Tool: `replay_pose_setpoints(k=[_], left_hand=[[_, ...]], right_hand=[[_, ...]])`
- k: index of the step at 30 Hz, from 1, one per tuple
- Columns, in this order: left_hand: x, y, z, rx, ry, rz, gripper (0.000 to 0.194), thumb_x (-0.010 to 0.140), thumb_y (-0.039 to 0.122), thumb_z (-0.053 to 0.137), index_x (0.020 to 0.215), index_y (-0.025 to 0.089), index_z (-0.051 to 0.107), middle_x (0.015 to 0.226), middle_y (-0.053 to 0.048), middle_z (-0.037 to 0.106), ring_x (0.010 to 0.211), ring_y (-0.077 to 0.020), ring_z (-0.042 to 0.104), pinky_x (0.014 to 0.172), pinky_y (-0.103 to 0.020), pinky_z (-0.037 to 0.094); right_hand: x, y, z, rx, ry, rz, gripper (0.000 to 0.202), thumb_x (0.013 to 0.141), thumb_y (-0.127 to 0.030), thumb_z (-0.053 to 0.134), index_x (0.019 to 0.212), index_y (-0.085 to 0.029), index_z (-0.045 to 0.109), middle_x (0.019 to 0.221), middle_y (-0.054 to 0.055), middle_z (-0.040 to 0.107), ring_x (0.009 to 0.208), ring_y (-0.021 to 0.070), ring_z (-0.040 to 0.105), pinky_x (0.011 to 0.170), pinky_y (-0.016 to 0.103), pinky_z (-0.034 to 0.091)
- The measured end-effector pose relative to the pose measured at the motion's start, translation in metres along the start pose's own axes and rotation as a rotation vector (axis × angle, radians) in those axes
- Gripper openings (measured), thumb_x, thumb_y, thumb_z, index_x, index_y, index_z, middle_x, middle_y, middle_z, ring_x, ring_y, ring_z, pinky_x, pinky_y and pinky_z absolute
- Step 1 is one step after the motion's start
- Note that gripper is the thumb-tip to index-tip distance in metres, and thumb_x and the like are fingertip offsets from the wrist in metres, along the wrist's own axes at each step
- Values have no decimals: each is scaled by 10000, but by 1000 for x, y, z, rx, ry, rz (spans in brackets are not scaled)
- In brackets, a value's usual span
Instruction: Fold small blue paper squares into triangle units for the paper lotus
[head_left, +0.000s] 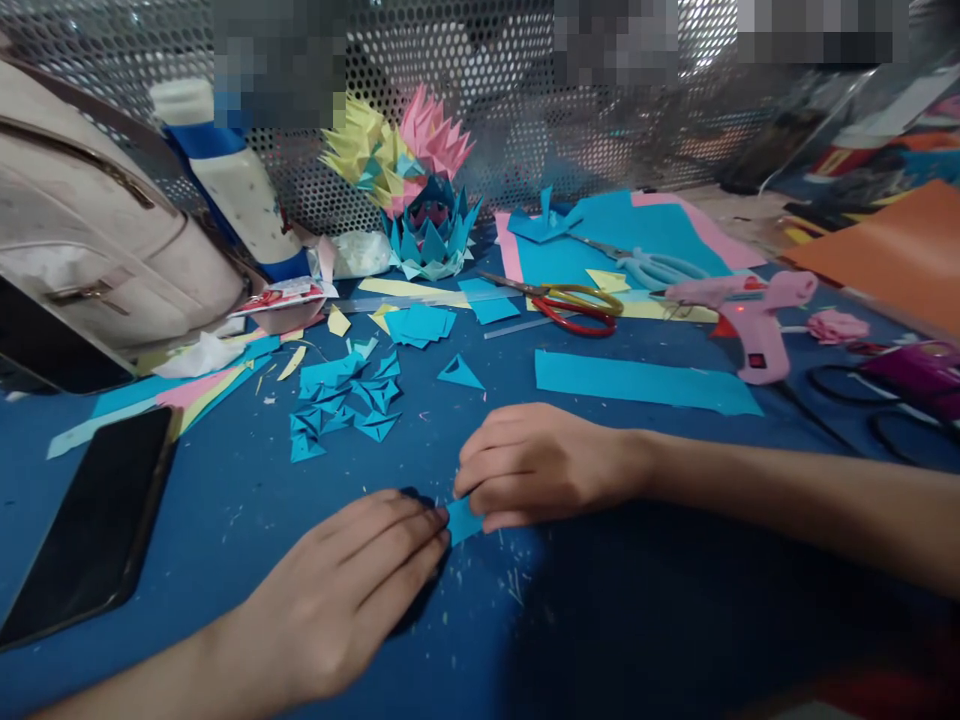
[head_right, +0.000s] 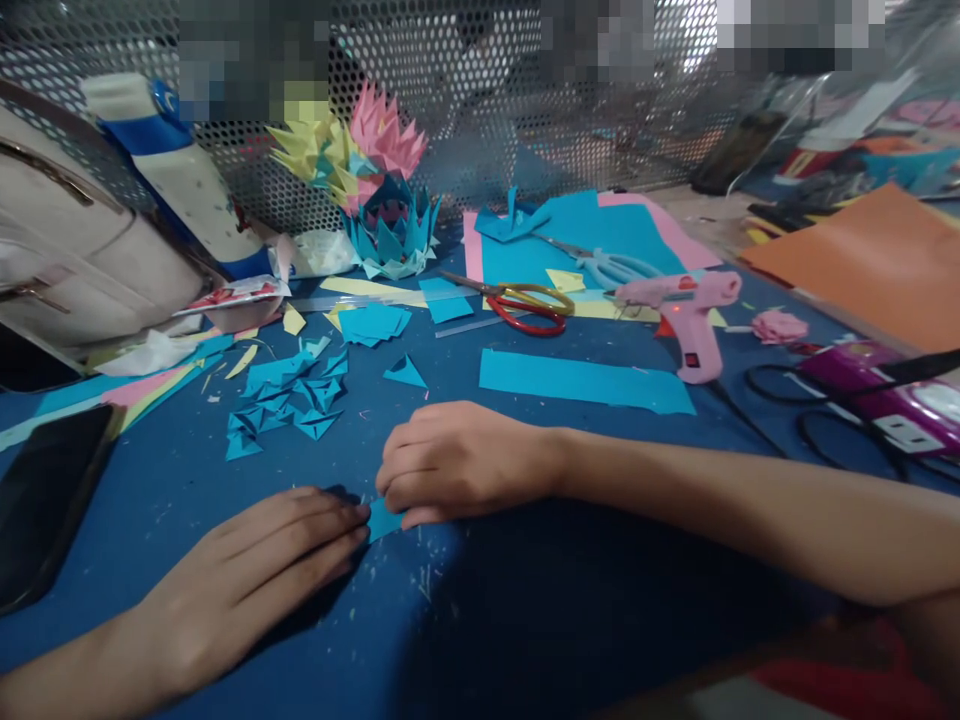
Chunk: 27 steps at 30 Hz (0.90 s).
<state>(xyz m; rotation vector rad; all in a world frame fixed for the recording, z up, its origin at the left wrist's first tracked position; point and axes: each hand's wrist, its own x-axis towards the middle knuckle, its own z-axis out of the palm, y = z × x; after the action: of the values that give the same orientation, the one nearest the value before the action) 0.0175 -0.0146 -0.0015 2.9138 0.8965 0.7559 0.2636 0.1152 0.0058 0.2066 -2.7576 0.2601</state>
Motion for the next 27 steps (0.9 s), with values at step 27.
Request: replay_pose_setpoints(k=[27], left_hand=[[-2,-3,-3,-64,-62,-6,397,1053,116,273,1247,53,614,1228,-146,668,1221,-229,551,1062,-358,497]], right_hand=[[-5,0,-2,-106,30,-19,227,1024,-325,481,1126,-221,656,1108,24,708,1060,158,610,772,316,442]])
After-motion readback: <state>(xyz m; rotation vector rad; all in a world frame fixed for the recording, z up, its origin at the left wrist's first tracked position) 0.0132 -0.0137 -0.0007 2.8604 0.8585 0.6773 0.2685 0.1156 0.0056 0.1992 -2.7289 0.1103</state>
